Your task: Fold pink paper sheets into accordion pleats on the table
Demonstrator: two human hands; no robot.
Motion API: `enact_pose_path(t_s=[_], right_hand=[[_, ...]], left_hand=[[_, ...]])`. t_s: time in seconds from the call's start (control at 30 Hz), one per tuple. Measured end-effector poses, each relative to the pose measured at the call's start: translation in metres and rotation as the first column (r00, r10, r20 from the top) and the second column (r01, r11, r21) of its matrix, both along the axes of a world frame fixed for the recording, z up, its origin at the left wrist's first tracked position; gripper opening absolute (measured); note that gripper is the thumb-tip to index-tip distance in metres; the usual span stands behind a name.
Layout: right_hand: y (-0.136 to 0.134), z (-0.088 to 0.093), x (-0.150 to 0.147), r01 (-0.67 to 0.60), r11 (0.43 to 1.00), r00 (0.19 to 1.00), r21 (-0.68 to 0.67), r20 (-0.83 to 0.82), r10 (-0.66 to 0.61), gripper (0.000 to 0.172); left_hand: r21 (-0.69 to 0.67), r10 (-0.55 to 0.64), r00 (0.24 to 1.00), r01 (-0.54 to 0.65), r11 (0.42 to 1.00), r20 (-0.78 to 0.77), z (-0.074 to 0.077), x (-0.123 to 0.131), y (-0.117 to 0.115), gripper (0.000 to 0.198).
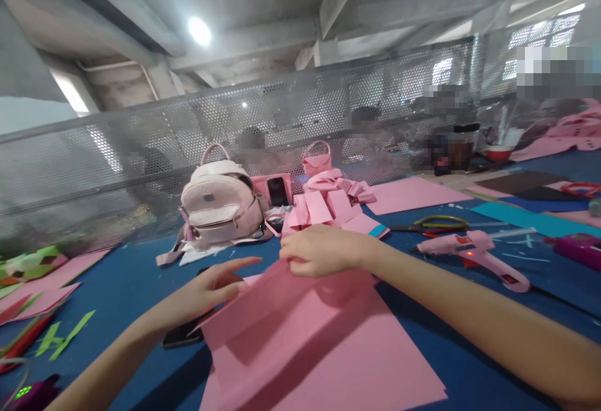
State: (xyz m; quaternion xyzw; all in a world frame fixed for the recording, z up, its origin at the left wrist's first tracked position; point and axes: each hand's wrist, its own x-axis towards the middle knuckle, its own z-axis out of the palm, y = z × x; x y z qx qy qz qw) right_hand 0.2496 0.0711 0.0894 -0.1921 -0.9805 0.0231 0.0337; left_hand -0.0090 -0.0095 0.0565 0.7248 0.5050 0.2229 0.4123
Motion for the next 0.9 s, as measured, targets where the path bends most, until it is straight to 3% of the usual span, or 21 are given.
enact_pose_path(t_s=[0.23, 0.43, 0.57, 0.63, 0.73, 0.9], right_hand=[[0.016, -0.022, -0.005, 0.049, 0.998, 0.998, -0.032, 0.047, -0.047, 0.013], [0.017, -0.027, -0.006, 0.073, 0.997, 0.997, 0.035, -0.001, -0.073, 0.019], [0.016, -0.030, -0.009, 0.088, 0.989, 0.996, 0.120, -0.045, -0.083, 0.025], [0.014, -0.030, -0.011, 0.087, 0.984, 0.995, 0.152, -0.058, -0.079, 0.025], [0.010, -0.026, -0.011, 0.072, 0.985, 0.996, 0.157, -0.063, -0.062, 0.022], [0.003, -0.023, -0.010, 0.012, 0.991, 0.997, 0.134, -0.077, -0.001, 0.023]], left_hand=[[0.045, 0.022, 0.987, -0.015, 0.999, -0.158, -0.005, 0.012, -0.012, 0.067], [0.356, 0.194, 0.843, -0.004, 0.935, -0.501, -0.025, 0.017, -0.005, 0.080], [0.445, 0.246, 0.802, 0.027, 0.895, -0.545, -0.024, 0.017, -0.005, 0.079], [0.410, 0.212, 0.844, 0.010, 0.912, -0.492, -0.017, 0.015, -0.007, 0.076], [0.239, 0.087, 0.921, 0.007, 0.971, -0.379, -0.004, 0.011, -0.011, 0.078], [0.014, -0.117, 0.956, 0.126, 0.992, -0.268, 0.007, 0.006, -0.013, 0.095]])
